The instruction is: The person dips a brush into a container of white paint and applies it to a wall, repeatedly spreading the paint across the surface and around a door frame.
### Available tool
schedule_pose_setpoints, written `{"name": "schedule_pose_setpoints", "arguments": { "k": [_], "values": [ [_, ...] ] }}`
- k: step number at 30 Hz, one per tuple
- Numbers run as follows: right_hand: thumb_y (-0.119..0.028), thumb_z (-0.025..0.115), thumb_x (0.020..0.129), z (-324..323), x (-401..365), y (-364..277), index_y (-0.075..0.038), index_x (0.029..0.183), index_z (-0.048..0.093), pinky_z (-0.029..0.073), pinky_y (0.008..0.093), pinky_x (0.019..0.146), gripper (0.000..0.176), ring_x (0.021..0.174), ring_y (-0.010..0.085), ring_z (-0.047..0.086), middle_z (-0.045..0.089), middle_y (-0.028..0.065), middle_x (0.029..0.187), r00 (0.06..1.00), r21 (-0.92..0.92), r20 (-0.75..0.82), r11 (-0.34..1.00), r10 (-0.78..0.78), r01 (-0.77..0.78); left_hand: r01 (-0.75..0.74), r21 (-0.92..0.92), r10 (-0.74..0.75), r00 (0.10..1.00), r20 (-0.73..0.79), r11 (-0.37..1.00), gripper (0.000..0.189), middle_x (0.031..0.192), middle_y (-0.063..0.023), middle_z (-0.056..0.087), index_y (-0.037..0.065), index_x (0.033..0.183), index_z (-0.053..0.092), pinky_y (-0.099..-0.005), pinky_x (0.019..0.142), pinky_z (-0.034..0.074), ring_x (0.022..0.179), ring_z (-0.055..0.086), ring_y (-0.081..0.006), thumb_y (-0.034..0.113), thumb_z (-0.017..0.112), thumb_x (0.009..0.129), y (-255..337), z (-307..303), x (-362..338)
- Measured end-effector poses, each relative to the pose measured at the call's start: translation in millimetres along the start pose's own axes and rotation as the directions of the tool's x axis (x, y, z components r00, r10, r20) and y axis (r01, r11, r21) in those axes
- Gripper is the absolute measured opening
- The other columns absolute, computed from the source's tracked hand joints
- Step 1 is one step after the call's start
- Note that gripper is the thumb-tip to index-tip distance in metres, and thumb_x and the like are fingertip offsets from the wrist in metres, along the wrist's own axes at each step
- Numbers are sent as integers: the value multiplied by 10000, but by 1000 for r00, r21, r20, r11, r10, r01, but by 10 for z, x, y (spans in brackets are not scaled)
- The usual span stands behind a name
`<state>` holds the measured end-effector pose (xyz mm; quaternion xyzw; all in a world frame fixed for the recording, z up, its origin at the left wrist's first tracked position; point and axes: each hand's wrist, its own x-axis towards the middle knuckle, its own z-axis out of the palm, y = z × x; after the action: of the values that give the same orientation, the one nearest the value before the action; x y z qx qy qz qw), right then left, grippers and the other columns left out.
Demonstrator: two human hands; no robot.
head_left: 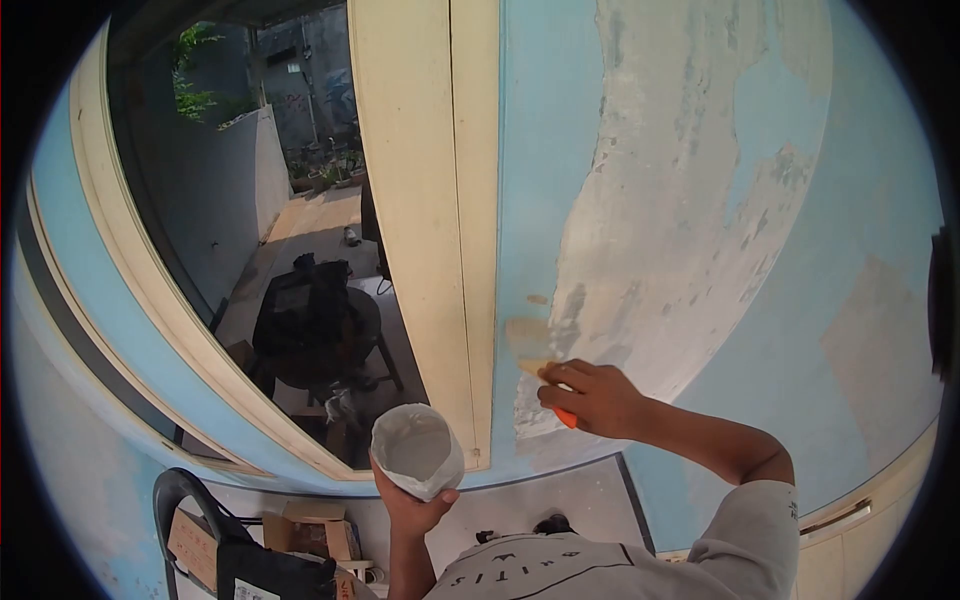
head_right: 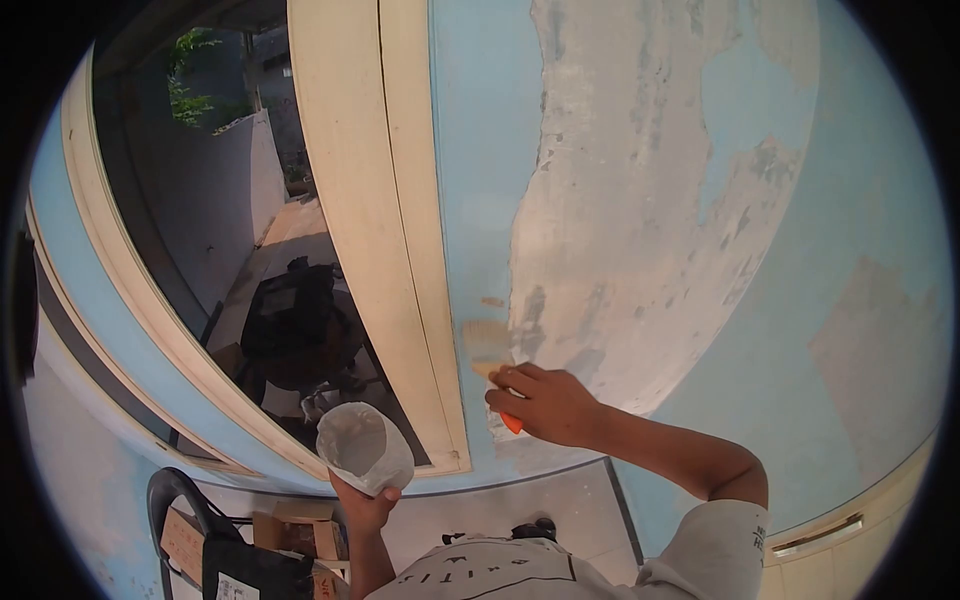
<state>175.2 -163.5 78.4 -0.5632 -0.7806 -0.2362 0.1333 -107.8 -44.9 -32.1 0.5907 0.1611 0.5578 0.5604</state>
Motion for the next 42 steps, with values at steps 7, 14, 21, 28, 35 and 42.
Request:
{"name": "schedule_pose_setpoints", "arguments": {
  "k": [7, 14, 21, 28, 35, 42],
  "values": [
    [-84, 699, 845, -944, 490, 447, -133, 1009, 678, 586, 346, 730, 172, 959, 249, 686, 684, 32, 1138, 978, 87, -158, 989, 134, -122, -12, 22, 11, 999, 37, 1000, 1166, 1309, -166, 501, -5, 1432, 278, -397, 972, 499, 1194, 560, -264, 507, 934, 615, -7, -3, 40],
    [-68, 739, 804, -1664, 845, 670, -161, 1035, 691, 589, 301, 684, 253, 942, 229, 695, 687, 67, 1153, 838, -385, -522, 921, -158, -66, -10, -11, 11, 999, 41, 1000, 1162, 1316, -167, 498, -11, 1427, 279, -400, 980, 498, 1201, 560, -269, 507, 933, 617, -20, 72, -12],
    [-100, 700, 839, 380, -214, -109, -158, 1126, 618, 600, 352, 713, 304, 1074, 261, 654, 631, 60, 1195, 989, 161, 93, 979, 111, -125, 16, 6, -16, 1000, 18, 1000, 1169, 1323, -165, 495, -12, 1433, 275, -392, 980, 496, 1204, 558, -263, 499, 936, 615, -35, -19, -124],
    [-58, 675, 851, -322, 309, 244, -149, 1052, 632, 584, 352, 727, 224, 1021, 235, 666, 658, 10, 1179, 986, 219, -26, 963, 165, -155, 17, 16, -17, 1000, 0, 1000, 1174, 1314, -162, 498, -17, 1431, 277, -393, 973, 499, 1199, 559, -264, 495, 940, 609, -8, -23, -128],
    [-3, 751, 752, -1340, 763, 312, -88, 977, 695, 581, 317, 680, 247, 944, 244, 670, 664, 105, 1111, 799, -239, -582, 971, -147, 4, 5, 22, -5, 1000, -2, 1000, 1171, 1306, -160, 509, -20, 1420, 289, -388, 957, 510, 1185, 569, -259, 504, 941, 602, -6, -14, -170],
    [-38, 750, 748, 297, -51, -259, -182, 1063, 631, 594, 355, 702, 366, 1112, 295, 618, 611, 55, 1215, 953, 197, -186, 960, 238, -201, -6, 12, 6, 1000, -31, 1000, 1183, 1294, -160, 529, -41, 1418, 295, -393, 958, 513, 1170, 581, -259, 526, 935, 600, 20, -46, -250]
  ]
}}
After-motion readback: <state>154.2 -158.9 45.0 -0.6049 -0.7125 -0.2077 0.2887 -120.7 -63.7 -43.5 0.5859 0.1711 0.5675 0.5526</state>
